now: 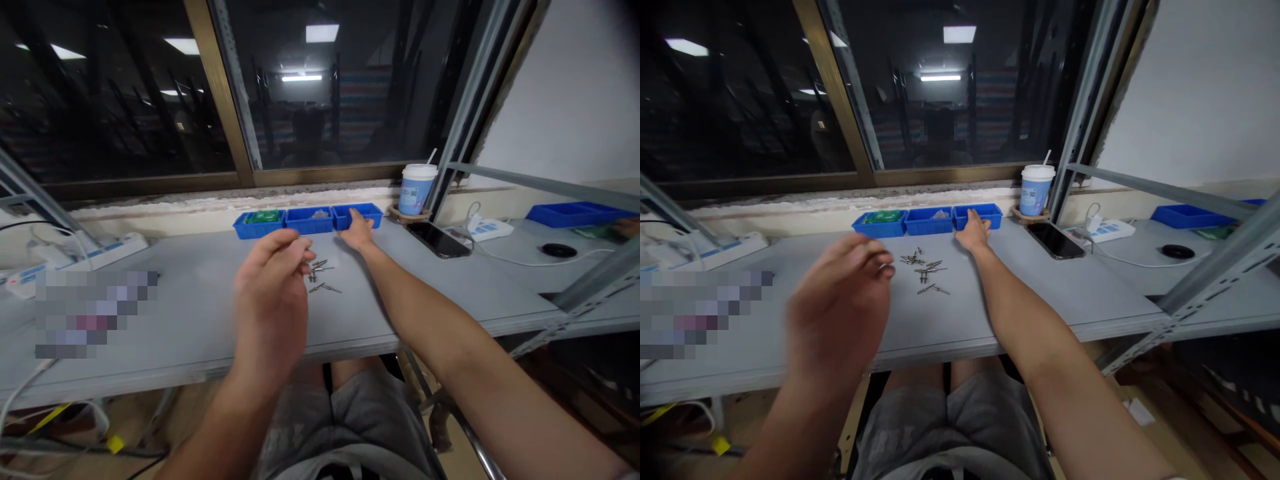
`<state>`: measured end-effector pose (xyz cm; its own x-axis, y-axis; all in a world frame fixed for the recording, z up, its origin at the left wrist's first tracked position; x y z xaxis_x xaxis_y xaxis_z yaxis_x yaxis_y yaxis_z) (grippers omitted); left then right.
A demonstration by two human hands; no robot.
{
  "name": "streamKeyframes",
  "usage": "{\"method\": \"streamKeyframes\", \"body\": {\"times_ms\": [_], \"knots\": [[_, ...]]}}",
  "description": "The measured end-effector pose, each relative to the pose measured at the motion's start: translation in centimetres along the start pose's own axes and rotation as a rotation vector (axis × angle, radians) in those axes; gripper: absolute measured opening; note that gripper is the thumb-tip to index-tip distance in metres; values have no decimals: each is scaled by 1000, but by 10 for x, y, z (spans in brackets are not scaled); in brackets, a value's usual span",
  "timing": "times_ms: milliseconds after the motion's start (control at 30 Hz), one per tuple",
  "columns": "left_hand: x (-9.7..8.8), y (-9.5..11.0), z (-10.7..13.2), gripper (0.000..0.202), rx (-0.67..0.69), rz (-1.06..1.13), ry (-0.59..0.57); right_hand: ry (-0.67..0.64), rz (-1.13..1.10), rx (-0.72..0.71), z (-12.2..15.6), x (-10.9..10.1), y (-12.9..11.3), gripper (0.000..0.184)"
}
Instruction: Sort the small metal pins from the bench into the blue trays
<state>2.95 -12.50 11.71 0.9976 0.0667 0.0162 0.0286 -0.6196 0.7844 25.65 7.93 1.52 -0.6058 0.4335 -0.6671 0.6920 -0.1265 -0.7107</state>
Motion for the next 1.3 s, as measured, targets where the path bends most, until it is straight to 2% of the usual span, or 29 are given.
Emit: {"method": "streamKeyframes", "body": {"times_ms": [67, 133, 200, 267, 367, 467, 567, 633, 733, 867, 967, 1167, 1300], "knots": [[9, -29, -27, 13, -30, -86, -54, -45, 44, 25, 0, 7, 3, 91], [19, -70, -59, 9, -66, -303, -174, -63, 65, 38, -1, 11, 5, 95], [16, -108, -89, 5, -79, -602, -256, -30, 55, 3, -2, 10, 2, 91], [5, -137, -111, 14, -98, -809, -294, 37, 31, -62, -2, 5, -6, 80], [-13, -169, -125, 19, -176, -971, -332, 111, -7, -186, 5, 0, -23, 52], [-20, -188, -126, 21, -179, -992, -386, -13, -32, -387, 22, 15, -52, 33], [-17, -198, -124, 24, -91, -920, -412, -239, -16, -576, 48, 41, -79, 29], [-14, -205, -120, 27, -64, -887, -437, -345, 12, -648, 63, 54, -90, 27], [-7, -214, -114, 31, -53, -877, -514, -411, 52, -711, 75, 64, -99, 26], [8, -213, -108, 38, 36, -919, -632, -444, 83, -765, 79, 70, -99, 26], [15, -211, -105, 39, 75, -980, -668, -433, 71, -742, 75, 70, -94, 24], [24, -200, -96, 37, 90, -982, -679, -352, 14, -525, 55, 63, -77, 20], [28, -188, -92, 35, 130, -945, -655, -332, 53, -452, 48, 63, -68, 18]]}}
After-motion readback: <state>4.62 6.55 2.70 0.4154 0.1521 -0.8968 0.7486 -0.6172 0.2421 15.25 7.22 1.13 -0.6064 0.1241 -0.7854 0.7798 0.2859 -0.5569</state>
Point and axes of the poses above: each hand's wrist, its own z-axis away from the middle knuckle, its own x-axis out of the palm, y = z × x, the point moved 10 cm from there along -z, towards the middle knuckle, and after that the axes turned 6 degrees about x, right-handed, at the moved point
